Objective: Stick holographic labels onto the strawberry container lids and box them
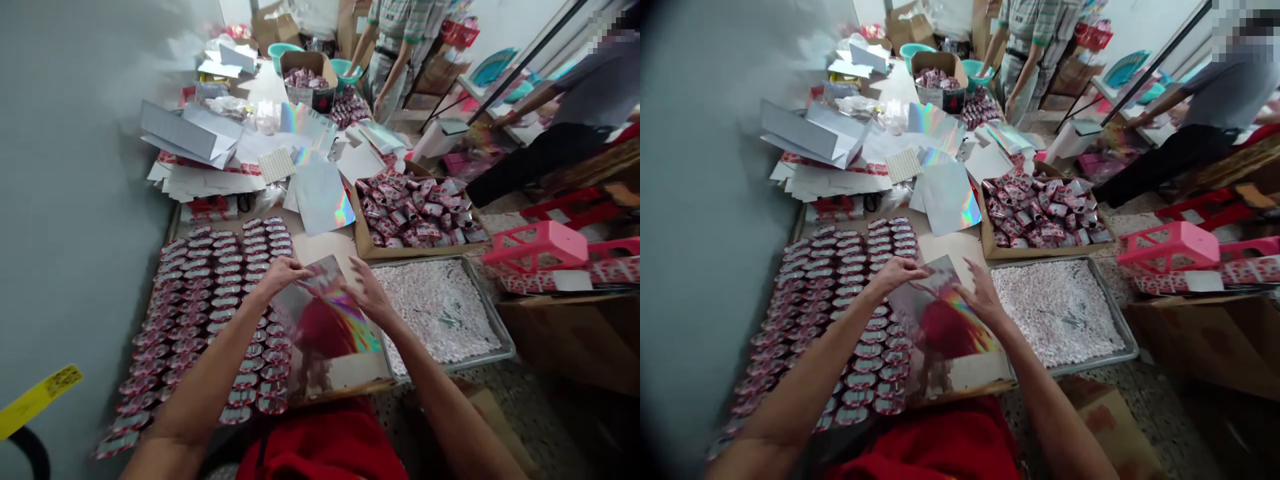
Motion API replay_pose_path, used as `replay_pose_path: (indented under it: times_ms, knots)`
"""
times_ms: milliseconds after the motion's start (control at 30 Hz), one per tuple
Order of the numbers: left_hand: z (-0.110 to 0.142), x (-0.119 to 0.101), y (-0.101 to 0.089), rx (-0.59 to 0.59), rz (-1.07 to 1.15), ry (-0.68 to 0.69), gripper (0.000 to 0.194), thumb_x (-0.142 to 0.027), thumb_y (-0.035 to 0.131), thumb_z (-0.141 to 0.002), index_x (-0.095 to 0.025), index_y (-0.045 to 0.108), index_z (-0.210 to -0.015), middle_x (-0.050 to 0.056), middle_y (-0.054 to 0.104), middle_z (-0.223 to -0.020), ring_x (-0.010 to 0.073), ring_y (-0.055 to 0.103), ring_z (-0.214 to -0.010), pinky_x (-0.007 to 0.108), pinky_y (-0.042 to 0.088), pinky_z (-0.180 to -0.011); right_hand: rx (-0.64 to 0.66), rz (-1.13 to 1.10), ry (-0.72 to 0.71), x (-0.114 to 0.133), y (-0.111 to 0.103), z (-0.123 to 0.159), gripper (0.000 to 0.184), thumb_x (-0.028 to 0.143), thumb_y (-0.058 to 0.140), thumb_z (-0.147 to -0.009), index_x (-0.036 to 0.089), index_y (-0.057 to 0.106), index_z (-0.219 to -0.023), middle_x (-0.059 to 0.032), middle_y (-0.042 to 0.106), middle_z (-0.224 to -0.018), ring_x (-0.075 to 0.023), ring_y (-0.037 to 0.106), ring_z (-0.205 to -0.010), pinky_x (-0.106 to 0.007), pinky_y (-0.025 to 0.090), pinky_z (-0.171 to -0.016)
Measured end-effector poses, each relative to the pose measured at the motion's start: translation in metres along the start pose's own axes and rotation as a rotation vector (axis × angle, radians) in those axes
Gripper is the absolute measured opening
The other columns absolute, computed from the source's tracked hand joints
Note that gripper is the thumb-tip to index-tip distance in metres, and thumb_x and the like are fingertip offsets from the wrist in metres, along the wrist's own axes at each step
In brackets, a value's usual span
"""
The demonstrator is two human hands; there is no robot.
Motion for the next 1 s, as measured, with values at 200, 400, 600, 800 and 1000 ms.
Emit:
replay_pose_path:
  times_ms: [200, 400, 600, 800, 1000]
  knots:
    - [0.032, -0.018, 0.031, 0.054, -0.126, -0.057, 0.043, -0.058, 0.076, -0.072, -0.015, 0.078, -0.066, -0.003, 0.053, -0.053, 0.0093, 0.039, -0.052, 0.024, 0.026, -0.052, 0.386, -0.061, -0.128, 0.028, 0.006, -0.037, 0.035, 0.045, 0.075, -0.084, 0.019, 0.080, -0.107, -0.0048, 0.078, -0.085, -0.0198, 0.070, -0.077, -0.030, 0.053, -0.076]
    - [0.075, -0.062, 0.067, -0.196, -0.286, 0.132, 0.017, -0.038, 0.077, -0.084, -0.022, 0.083, -0.087, 0.002, 0.080, -0.085, 0.0185, 0.068, -0.081, 0.031, 0.048, -0.085, 0.428, -0.248, 0.126, 0.015, -0.020, 0.003, 0.054, 0.050, 0.091, -0.059, 0.014, 0.083, -0.099, 0.0019, 0.067, -0.061, -0.0112, 0.053, -0.054, -0.024, 0.039, -0.054]
    - [0.113, -0.064, 0.126, -0.211, -0.415, 0.217, 0.011, -0.030, 0.070, -0.094, -0.023, 0.079, -0.093, 0.004, 0.081, -0.095, 0.0227, 0.070, -0.095, 0.054, 0.027, -0.120, 0.468, -0.226, 0.288, -0.003, -0.027, 0.053, 0.040, 0.042, 0.091, -0.057, 0.014, 0.084, -0.085, 0.0002, 0.068, -0.061, -0.0094, 0.052, -0.053, -0.022, 0.037, -0.051]
    - [0.132, -0.052, 0.158, -0.142, -0.341, 0.215, 0.016, -0.031, 0.068, -0.097, -0.025, 0.077, -0.108, 0.001, 0.080, -0.092, 0.0184, 0.069, -0.089, 0.048, 0.031, -0.117, 0.617, -0.239, 0.415, -0.026, -0.033, 0.089, 0.035, 0.046, 0.093, -0.059, 0.016, 0.078, -0.070, -0.0022, 0.068, -0.056, -0.0116, 0.059, -0.050, -0.022, 0.040, -0.049]
    - [0.156, -0.058, 0.172, -0.225, -0.411, 0.249, 0.021, -0.040, 0.080, -0.088, -0.026, 0.080, -0.104, 0.004, 0.080, -0.101, 0.0224, 0.068, -0.099, 0.050, 0.026, -0.122, 0.727, -0.334, 0.454, -0.029, -0.038, 0.099, 0.040, 0.052, 0.090, -0.062, 0.016, 0.079, -0.076, -0.0018, 0.070, -0.061, -0.0120, 0.060, -0.055, -0.023, 0.043, -0.055]
Point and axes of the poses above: each hand's wrist, its own z-axis away from the middle knuckle, its own y-axis out of the palm, x = y × z, the point moved 6 cm from there along -z, towards the middle knuckle
